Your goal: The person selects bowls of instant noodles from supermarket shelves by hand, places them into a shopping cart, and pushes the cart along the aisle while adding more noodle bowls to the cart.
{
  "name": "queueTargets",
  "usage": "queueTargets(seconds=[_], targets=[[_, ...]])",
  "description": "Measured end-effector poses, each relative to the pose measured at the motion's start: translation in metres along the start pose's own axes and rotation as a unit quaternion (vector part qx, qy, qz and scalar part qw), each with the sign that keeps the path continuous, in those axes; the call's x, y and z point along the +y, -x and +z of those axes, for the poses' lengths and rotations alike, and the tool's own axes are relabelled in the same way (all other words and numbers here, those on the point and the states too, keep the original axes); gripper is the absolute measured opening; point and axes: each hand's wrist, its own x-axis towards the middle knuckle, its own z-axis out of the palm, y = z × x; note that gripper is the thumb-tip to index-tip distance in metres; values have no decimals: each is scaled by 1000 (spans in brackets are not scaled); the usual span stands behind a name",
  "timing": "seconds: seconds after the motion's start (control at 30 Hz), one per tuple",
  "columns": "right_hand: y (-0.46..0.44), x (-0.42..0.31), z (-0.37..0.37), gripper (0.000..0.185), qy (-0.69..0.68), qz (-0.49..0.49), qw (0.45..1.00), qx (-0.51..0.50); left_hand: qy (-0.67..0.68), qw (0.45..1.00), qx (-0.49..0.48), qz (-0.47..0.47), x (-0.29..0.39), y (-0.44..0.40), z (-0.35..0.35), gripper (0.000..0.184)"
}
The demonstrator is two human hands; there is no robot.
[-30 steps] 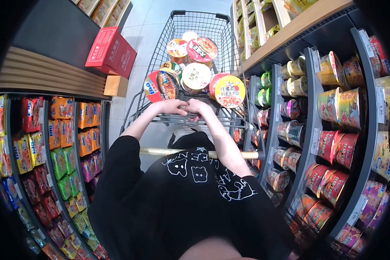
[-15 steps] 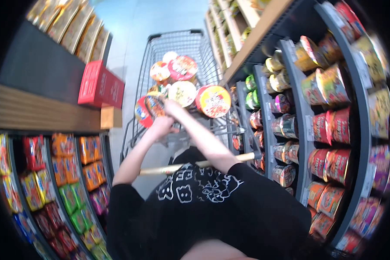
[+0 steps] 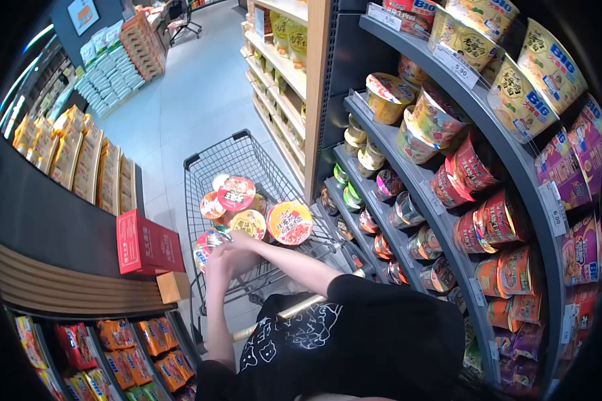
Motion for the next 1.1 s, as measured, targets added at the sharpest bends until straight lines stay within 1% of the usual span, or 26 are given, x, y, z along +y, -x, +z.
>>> queueTargets(seconds=[0.03, 0.07, 0.1, 0.17, 0.2, 0.23, 0.27, 0.3, 0.37, 0.4, 0.47, 0.5, 0.53, 0.57, 0.6, 0.63, 0.67, 0.7, 0.77, 0.8, 0.9, 0.93, 0.97, 1.03, 1.07, 1.1], targets=[[-2, 6, -6, 53, -100, 45, 994, -28, -19, 998, 61, 27, 7, 1, -12, 30], [-19, 29, 0, 52, -142, 3, 990, 4, -50, 992, 114, 27, 3, 2, -14, 40], [10, 11, -29, 49, -179, 15, 984, -1, -84, 988, 130, 6, 6, 2, -18, 62], [43, 0, -62, 43, -283, 44, 958, -13, 27, 989, 141, -42, -4, 1, -14, 92], [51, 5, -70, 40, -322, 24, 946, -13, 30, 989, 138, -36, -10, -1, -9, 92], [59, 9, -77, 38, -360, 3, 933, -13, 151, 982, 103, -57, -16, -4, -4, 102], [68, 12, -83, 39, -351, 20, 936, -17, 270, 958, 67, -77, -20, -9, 3, 111], [81, 7, -90, 40, -343, 39, 939, -2, 274, 957, 64, -72, -21, -14, 10, 111], [86, 19, -89, 40, -349, 34, 936, -3, 307, 945, 109, -26, -22, -23, 22, 115], [83, 21, -93, 40, -350, 36, 936, 3, 349, 930, 107, -37, -24, -26, 27, 113], [80, 23, -100, 46, -183, 22, 979, 84, 381, 915, 124, -49, -35, -34, 37, 112], [77, 27, -99, 46, -183, 25, 979, 91, 410, 898, 146, -63, -37, -39, 38, 110], [73, 29, -96, 54, -132, -65, 978, 147, 451, 876, 151, -77, -37, -42, 39, 103], [69, 32, -95, 64, -78, -154, 964, 200, 454, 876, 148, -74, -37, -47, 40, 103], [101, -27, -119, 94, -402, -155, 902, 2, 465, 866, 164, -88, -36, -52, 42, 100], [82, -19, -101, 110, -213, -194, 949, 128, 475, 855, 179, -104, -31, -54, 40, 96], [74, -4, -88, 116, -204, -165, 954, 144, 417, 887, 175, -94, -25, -55, 36, 92], [74, -7, -88, 122, -192, -137, 958, 161, 420, 887, 172, -91, -26, -58, 34, 92], [72, -8, -98, 122, -218, -145, 950, 170, 456, 873, 156, -69, -26, -63, 34, 87], [73, -10, -104, 122, -245, -157, 941, 172, 514, 847, 125, -43, -26, -66, 33, 85], [87, -20, -135, 112, -210, -61, 945, 243, 525, 843, 108, -54, -12, -73, 32, 84], [82, -11, -149, 111, -274, -145, 919, 243, 532, 844, 45, -44, -8, -73, 33, 79], [92, -25, -171, 111, -296, -177, 903, 257, 563, 825, -10, -42, -5, -71, 41, 79], [134, -95, -230, 111, -278, -246, 877, 305, 363, 924, -104, 59, -2, -75, 40, 73], [148, -120, -259, 108, -260, -274, 859, 347, 369, 922, -104, 59, -2, -76, 42, 73], [157, -138, -289, 101, -185, -309, 834, 417, 349, 930, -99, 63, -2, -78, 43, 66]])
